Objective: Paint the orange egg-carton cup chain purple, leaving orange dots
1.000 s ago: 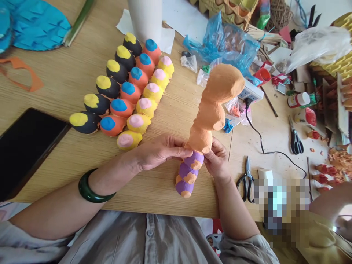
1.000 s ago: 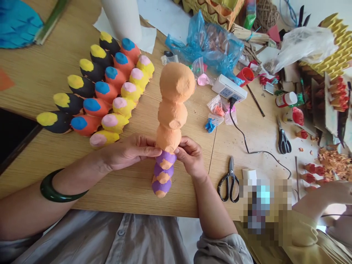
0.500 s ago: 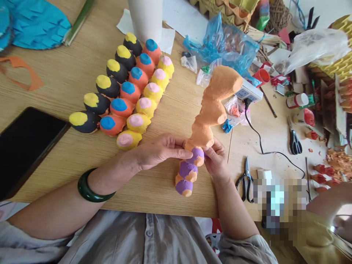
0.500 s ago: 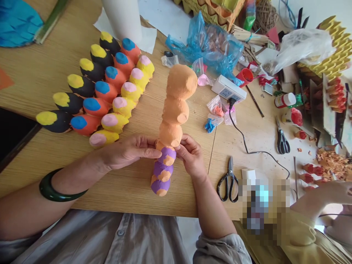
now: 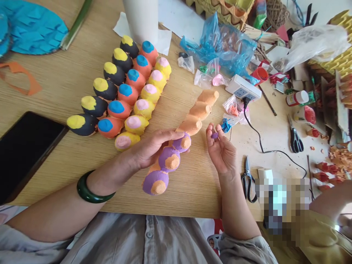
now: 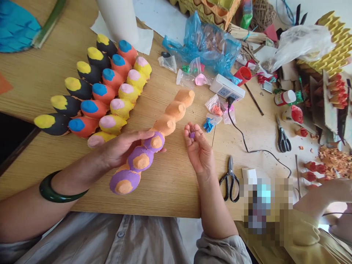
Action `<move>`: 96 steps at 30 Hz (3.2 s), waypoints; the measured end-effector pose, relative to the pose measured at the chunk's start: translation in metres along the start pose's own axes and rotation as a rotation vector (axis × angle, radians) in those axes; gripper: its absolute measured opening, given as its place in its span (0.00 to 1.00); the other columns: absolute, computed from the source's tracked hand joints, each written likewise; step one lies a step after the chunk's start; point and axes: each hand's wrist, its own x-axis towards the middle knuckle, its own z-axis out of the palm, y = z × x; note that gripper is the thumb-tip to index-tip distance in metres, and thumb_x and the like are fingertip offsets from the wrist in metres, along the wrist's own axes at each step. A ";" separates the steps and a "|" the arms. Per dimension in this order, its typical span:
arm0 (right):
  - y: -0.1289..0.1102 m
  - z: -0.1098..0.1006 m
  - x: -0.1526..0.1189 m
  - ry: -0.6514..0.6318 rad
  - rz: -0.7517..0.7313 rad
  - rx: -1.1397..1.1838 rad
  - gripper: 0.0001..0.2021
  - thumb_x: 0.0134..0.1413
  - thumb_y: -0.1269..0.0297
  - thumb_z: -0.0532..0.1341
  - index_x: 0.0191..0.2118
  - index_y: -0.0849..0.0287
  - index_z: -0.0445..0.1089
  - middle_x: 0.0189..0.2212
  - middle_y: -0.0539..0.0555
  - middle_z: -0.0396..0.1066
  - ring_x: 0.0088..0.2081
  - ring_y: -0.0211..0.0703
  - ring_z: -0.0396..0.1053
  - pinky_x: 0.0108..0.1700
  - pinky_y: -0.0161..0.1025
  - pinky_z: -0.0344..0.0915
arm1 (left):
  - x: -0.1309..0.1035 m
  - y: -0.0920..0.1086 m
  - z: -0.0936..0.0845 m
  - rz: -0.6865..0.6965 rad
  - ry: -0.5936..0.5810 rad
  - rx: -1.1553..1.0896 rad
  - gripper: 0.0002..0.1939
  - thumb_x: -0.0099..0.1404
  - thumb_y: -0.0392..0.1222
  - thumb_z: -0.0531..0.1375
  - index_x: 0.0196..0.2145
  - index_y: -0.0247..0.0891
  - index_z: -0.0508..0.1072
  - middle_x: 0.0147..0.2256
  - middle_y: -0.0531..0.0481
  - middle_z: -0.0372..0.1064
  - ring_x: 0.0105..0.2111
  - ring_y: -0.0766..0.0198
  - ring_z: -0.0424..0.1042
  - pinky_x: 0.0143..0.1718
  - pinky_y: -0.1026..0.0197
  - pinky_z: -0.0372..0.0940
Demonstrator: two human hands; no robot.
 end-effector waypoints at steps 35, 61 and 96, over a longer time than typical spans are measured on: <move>0.001 0.027 -0.020 -0.079 -0.168 -0.271 0.15 0.64 0.48 0.74 0.42 0.55 0.79 0.30 0.48 0.77 0.20 0.32 0.62 0.18 0.31 0.59 | 0.003 -0.006 0.005 0.197 0.026 0.203 0.17 0.57 0.52 0.82 0.41 0.44 0.91 0.47 0.44 0.89 0.51 0.44 0.87 0.54 0.46 0.81; 0.003 0.032 -0.027 -0.356 0.062 -0.168 0.12 0.63 0.53 0.77 0.45 0.54 0.84 0.33 0.50 0.77 0.26 0.35 0.69 0.21 0.31 0.69 | 0.000 -0.004 -0.002 0.213 0.128 0.456 0.27 0.62 0.46 0.72 0.58 0.38 0.78 0.48 0.43 0.86 0.48 0.51 0.86 0.48 0.52 0.80; 0.012 0.036 -0.038 -0.473 0.304 -0.184 0.26 0.67 0.37 0.72 0.35 0.58 0.73 0.25 0.46 0.76 0.14 0.30 0.63 0.14 0.29 0.68 | -0.009 -0.010 0.007 1.096 0.095 1.032 0.06 0.77 0.40 0.69 0.42 0.48 0.88 0.40 0.51 0.87 0.41 0.60 0.83 0.48 0.57 0.76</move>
